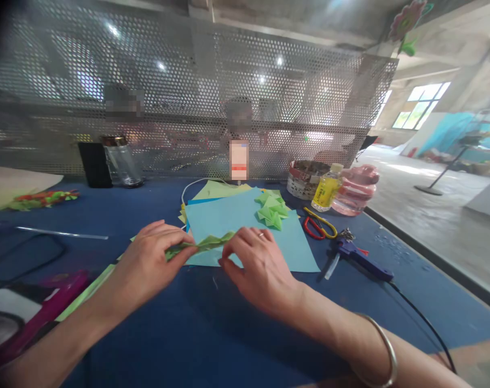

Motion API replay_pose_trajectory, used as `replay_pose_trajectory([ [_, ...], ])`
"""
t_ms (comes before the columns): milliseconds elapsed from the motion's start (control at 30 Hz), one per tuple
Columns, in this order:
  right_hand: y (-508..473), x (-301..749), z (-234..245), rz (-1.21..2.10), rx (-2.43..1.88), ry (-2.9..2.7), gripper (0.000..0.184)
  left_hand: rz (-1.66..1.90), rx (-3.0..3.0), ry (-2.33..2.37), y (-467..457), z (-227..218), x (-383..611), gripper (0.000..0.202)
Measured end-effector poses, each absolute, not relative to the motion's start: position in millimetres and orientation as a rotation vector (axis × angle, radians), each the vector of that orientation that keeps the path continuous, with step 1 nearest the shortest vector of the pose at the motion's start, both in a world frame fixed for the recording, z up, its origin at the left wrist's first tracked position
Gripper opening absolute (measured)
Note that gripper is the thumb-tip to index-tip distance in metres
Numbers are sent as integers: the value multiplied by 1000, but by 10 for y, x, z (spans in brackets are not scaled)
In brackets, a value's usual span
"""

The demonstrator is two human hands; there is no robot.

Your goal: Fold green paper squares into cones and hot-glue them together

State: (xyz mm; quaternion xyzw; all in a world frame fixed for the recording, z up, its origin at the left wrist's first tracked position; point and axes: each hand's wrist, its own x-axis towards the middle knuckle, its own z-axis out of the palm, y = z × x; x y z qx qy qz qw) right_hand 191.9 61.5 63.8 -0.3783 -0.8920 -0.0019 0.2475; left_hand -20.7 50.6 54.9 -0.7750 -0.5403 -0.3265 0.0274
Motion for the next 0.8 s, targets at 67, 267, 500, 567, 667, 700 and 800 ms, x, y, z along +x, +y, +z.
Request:
replay_pose_trajectory([
  [67,600,1864,574,88,-1057,-2608,4,-1023,-2373,-1687,520,537,-219,9],
  [267,599,1716,445,129,-1126,-2730,11,-1039,-2382,-1702,525,524,-226,11],
  [500,643,1678,458,96,-1168,-2785,9,-1069,-2387,-1691,536,533,-268,10],
  [567,594,1726,555,111,-1167,-2774,15,-1077,-2386,-1694,542,528,-273,10],
  [667,421,1932,775,186,-1159,-2745,19,-1088,-2384,-1705,545,527,-273,11],
  [700,336,2044,830,311,-1128,-2739,20,-1091,-2387,-1708,544,529,-271,11],
  [800,4,2472,794,615,-968,-2851,23,-1096,-2406,-1714,537,541,-258,12],
])
